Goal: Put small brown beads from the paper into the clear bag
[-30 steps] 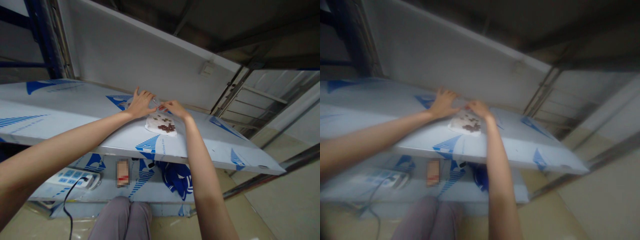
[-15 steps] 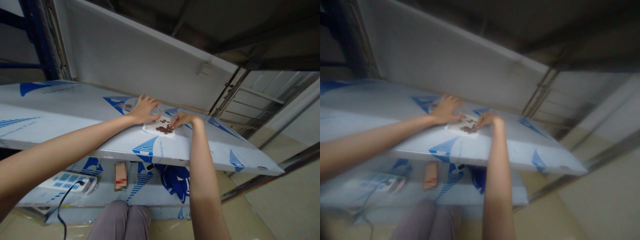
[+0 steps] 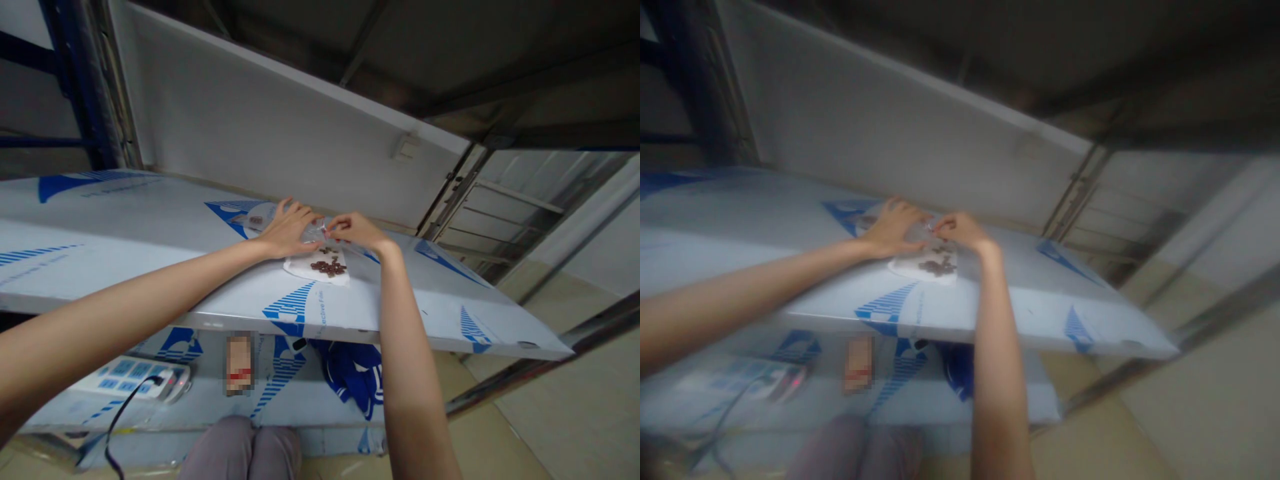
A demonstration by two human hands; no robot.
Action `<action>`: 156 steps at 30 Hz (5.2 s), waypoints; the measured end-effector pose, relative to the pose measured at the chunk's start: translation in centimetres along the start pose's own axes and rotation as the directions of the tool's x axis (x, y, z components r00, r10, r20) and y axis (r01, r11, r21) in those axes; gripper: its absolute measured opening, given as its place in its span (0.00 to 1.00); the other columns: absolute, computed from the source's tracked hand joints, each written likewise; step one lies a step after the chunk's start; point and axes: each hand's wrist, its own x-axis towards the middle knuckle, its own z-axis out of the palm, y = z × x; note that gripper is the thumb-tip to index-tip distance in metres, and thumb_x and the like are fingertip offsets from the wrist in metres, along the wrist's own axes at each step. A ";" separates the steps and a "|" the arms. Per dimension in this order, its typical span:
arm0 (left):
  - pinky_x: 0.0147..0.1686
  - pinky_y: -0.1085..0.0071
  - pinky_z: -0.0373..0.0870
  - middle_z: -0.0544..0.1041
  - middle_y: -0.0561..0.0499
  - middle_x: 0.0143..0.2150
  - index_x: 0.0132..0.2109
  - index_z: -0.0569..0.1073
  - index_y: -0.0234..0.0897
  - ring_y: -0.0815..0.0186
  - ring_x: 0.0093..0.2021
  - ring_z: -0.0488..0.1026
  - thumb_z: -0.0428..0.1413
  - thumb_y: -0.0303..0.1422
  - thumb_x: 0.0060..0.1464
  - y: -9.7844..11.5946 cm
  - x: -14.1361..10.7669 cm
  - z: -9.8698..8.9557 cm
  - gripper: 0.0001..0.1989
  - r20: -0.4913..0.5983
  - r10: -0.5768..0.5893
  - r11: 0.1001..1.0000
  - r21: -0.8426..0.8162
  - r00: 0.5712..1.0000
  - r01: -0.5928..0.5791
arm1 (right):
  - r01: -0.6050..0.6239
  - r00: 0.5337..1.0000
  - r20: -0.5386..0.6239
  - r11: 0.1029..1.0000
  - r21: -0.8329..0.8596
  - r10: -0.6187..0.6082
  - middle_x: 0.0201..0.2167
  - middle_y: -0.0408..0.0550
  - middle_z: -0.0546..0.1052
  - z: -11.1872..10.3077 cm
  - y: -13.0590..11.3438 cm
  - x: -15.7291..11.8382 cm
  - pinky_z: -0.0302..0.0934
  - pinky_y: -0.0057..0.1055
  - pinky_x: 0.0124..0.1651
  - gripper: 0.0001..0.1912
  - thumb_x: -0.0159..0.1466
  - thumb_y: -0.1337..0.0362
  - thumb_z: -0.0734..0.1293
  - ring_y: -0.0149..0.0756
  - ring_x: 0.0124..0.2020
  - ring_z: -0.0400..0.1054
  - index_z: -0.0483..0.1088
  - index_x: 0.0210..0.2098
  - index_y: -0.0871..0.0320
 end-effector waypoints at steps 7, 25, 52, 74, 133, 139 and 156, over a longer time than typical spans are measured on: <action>0.61 0.52 0.45 0.73 0.43 0.50 0.53 0.68 0.34 0.55 0.53 0.65 0.52 0.45 0.53 -0.4 0.0 0.3 0.25 0.011 -0.028 0.999 -0.042 1.000 0.028 | 0.041 0.994 -0.102 0.995 -0.090 -0.050 0.24 0.46 0.74 0.4 -0.7 0.2 0.54 0.26 0.31 0.12 0.58 0.59 0.65 0.30 0.26 0.64 0.75 0.30 0.62; 0.58 0.55 0.52 0.72 0.44 0.53 0.57 0.66 0.37 0.55 0.55 0.64 0.52 0.42 0.55 -0.7 0.0 0.0 0.25 0.022 -0.061 0.993 -0.100 0.998 0.063 | -0.176 0.929 0.289 0.964 -0.201 0.230 0.25 0.41 0.78 0.5 3.0 0.4 0.61 0.25 0.35 0.06 0.46 0.71 0.70 0.32 0.29 0.70 0.77 0.24 0.57; 0.50 0.63 0.66 0.75 0.45 0.50 0.52 0.72 0.36 0.61 0.49 0.71 0.56 0.41 0.51 -1.3 0.7 -0.4 0.23 0.053 -0.183 0.874 -0.448 0.982 0.187 | -0.157 0.933 0.291 0.967 -0.202 0.212 0.30 0.43 0.79 -0.9 1.5 -0.8 0.61 0.25 0.37 0.09 0.48 0.68 0.71 0.34 0.34 0.70 0.77 0.31 0.57; 0.51 0.61 0.64 0.76 0.42 0.48 0.48 0.74 0.31 0.57 0.48 0.72 0.59 0.42 0.48 -0.6 0.7 -0.7 0.23 0.103 -0.151 0.862 -0.474 0.983 0.182 | 0.087 0.975 -0.195 0.992 -0.095 -0.104 0.31 0.48 0.78 0.5 -1.6 0.1 0.55 0.30 0.36 0.09 0.55 0.62 0.68 0.33 0.32 0.66 0.76 0.32 0.60; 0.50 0.65 0.64 0.73 0.40 0.53 0.62 0.60 0.34 0.56 0.52 0.70 0.60 0.46 0.41 -3.1 0.1 0.3 0.42 0.346 -0.028 0.794 -0.562 0.938 0.231 | -0.129 0.991 0.020 0.986 -0.109 0.132 0.29 0.49 0.79 0.5 2.7 0.5 0.63 0.28 0.36 0.08 0.57 0.71 0.63 0.33 0.30 0.71 0.75 0.30 0.60; 0.42 0.68 0.69 0.73 0.39 0.53 0.63 0.58 0.36 0.60 0.48 0.73 0.59 0.39 0.46 -5.0 0.2 -0.6 0.38 0.320 -0.144 0.582 -0.738 0.936 0.342 | -0.054 0.998 -0.033 0.965 -0.258 0.047 0.37 0.52 0.79 2.0 2.3 1.4 0.62 0.30 0.42 0.11 0.57 0.70 0.63 0.37 0.38 0.72 0.77 0.35 0.61; 0.51 0.63 0.66 0.75 0.39 0.50 0.53 0.70 0.28 0.59 0.48 0.72 0.64 0.33 0.41 -2.9 0.6 -1.6 0.30 0.053 -0.252 0.703 -0.677 0.966 0.221 | 0.005 0.999 0.036 0.978 -0.209 0.003 0.37 0.50 0.79 2.6 0.1 0.7 0.62 0.33 0.45 0.09 0.55 0.69 0.67 0.37 0.39 0.71 0.77 0.36 0.58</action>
